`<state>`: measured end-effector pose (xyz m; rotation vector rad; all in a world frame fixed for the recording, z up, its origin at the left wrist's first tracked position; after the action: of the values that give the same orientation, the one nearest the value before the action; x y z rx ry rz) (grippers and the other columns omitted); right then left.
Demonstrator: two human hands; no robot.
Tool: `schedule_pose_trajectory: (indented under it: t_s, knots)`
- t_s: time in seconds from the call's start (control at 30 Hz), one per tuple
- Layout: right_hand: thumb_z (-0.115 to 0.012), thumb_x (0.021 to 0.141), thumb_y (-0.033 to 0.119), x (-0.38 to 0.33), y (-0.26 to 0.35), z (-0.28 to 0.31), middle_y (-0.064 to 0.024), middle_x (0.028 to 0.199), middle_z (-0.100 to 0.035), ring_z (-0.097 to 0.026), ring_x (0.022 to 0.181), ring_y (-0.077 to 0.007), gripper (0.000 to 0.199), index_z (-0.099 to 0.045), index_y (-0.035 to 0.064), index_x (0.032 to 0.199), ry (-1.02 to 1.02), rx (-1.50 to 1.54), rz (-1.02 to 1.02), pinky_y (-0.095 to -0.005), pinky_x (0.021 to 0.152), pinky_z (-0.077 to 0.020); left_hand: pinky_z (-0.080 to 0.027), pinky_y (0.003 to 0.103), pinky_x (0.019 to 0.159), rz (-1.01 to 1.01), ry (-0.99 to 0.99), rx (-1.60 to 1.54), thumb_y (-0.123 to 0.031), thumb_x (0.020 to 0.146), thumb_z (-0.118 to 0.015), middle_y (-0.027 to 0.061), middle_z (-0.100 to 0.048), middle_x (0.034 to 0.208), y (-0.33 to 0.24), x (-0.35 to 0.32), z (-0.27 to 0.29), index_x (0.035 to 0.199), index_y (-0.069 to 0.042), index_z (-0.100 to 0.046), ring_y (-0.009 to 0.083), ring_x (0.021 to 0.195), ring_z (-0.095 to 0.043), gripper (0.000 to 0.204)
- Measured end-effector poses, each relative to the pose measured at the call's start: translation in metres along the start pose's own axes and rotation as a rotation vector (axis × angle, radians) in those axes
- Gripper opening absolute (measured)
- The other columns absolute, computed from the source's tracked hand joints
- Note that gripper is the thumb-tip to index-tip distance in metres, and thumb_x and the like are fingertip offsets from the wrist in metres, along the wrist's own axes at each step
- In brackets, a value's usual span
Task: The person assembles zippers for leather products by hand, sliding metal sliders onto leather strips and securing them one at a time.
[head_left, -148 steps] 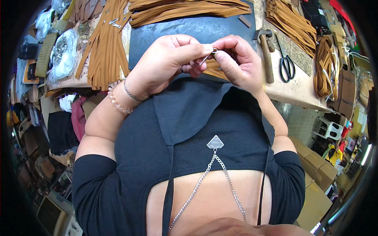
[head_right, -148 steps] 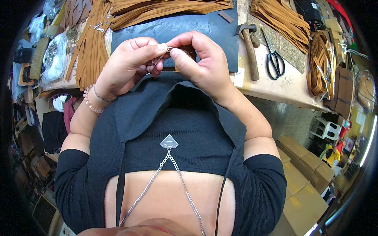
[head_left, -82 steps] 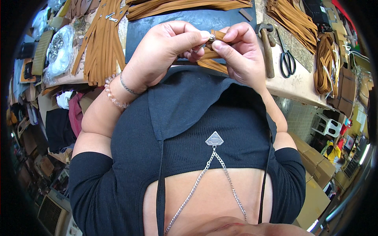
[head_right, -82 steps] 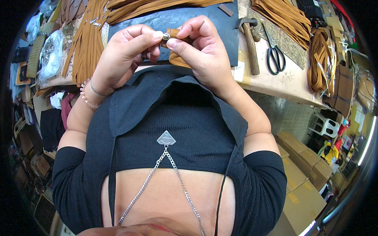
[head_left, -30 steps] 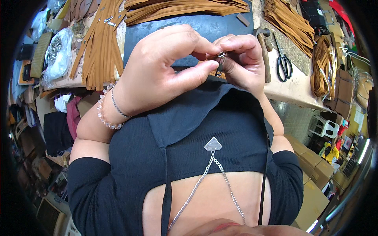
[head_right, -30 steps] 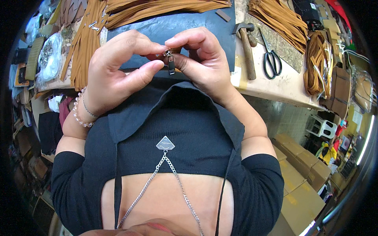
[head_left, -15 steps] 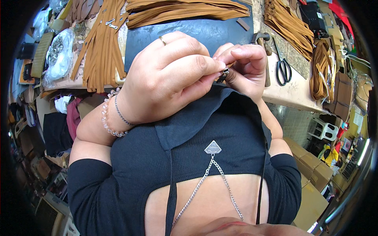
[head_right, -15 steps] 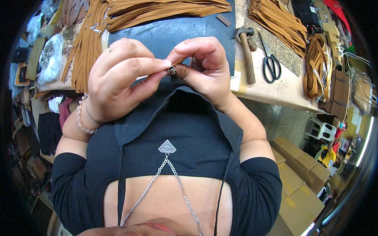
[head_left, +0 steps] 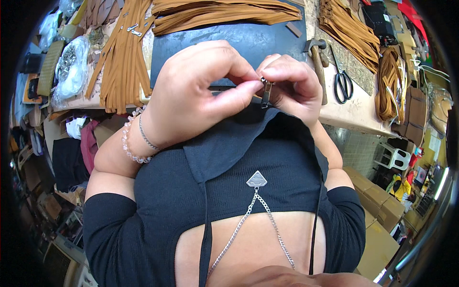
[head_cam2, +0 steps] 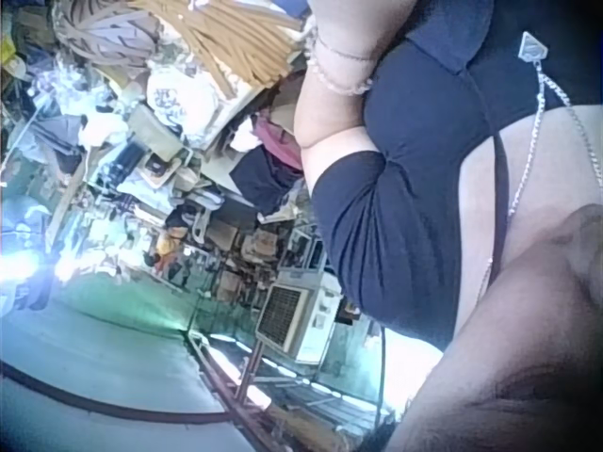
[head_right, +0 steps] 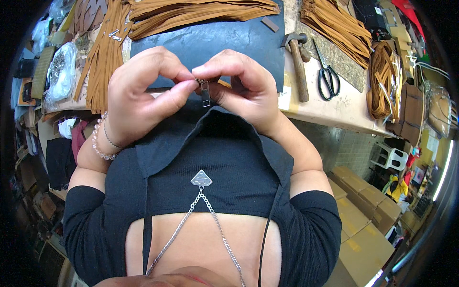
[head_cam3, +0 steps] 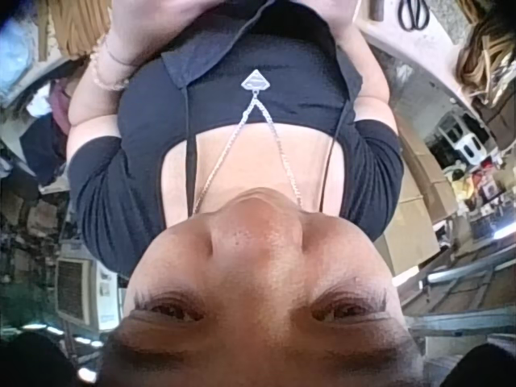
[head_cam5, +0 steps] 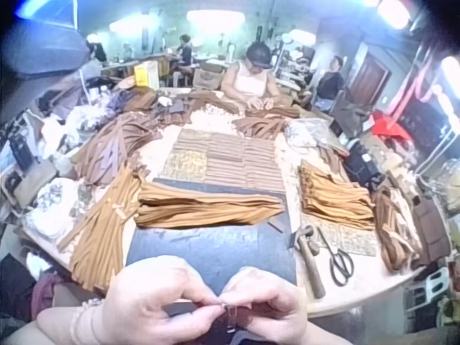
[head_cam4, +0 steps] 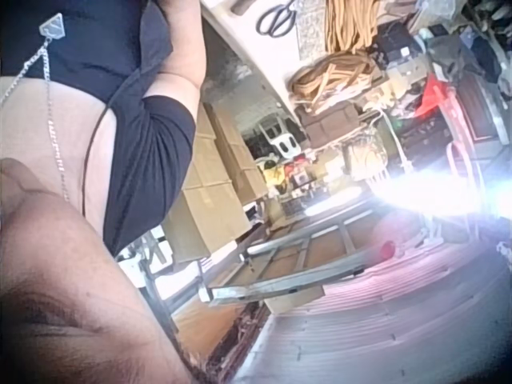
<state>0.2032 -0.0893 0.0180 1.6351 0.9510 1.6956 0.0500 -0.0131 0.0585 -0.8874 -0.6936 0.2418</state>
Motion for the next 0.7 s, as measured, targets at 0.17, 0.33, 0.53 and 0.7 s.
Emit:
schedule_pose_trajectory:
  t_s: [0.17,0.33,0.53,0.7]
  knots:
    - [-0.066,0.091,0.0,-0.013,-0.017,-0.001,-0.009,0.108,-0.064,-0.066,0.094,-0.014,0.027,-0.058,-0.0003,0.117,-0.153,0.31,-0.335,-0.0277,0.086,-0.0535,-0.047,0.025,0.073,0.29,0.03,-0.264,-0.004,0.087,-0.069,0.0046,-0.066,0.088,0.015,-0.006,-0.007,0.088,0.001,-0.066,0.0108,0.08,-0.06,0.006]
    - [-0.067,0.091,0.002,-0.015,-0.02,-0.001,-0.0079,0.108,-0.064,-0.066,0.095,-0.0131,0.029,-0.056,0.0006,0.118,-0.159,0.342,-0.387,-0.0276,0.089,-0.0538,-0.043,0.018,0.067,0.501,0.046,-0.458,-0.009,0.092,-0.066,-0.0017,-0.063,0.086,0.021,-0.01,-0.012,0.092,0.0,-0.067,0.0029,0.076,-0.055,0.009]
    - [-0.067,0.091,0.002,-0.014,-0.02,0.001,-0.0091,0.108,-0.065,-0.067,0.094,-0.0136,0.029,-0.057,-0.0007,0.118,-0.155,0.333,-0.425,-0.028,0.088,-0.0542,-0.046,0.018,0.068,0.527,0.051,-0.505,-0.01,0.094,-0.065,-0.0015,-0.063,0.087,0.021,-0.009,-0.013,0.094,-0.001,-0.066,0.0031,0.077,-0.056,0.009]
    - [-0.067,0.09,0.0,-0.012,-0.018,0.001,-0.0092,0.107,-0.066,-0.067,0.094,-0.0143,0.026,-0.059,-0.0022,0.114,-0.117,0.265,-0.378,-0.0283,0.088,-0.0541,-0.052,0.022,0.077,0.539,0.028,-0.583,-0.009,0.096,-0.063,0.0013,-0.063,0.092,0.026,-0.013,-0.019,0.099,0.001,-0.063,0.0068,0.084,-0.061,0.011]
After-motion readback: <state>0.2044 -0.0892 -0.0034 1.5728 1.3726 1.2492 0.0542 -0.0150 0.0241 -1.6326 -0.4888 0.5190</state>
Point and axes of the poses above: each hand's wrist, its own x-axis towards the middle knuckle, its own z-axis out of the back of the hand, y = z × x, the point moved 5 cm from there along x, towards the middle knuckle
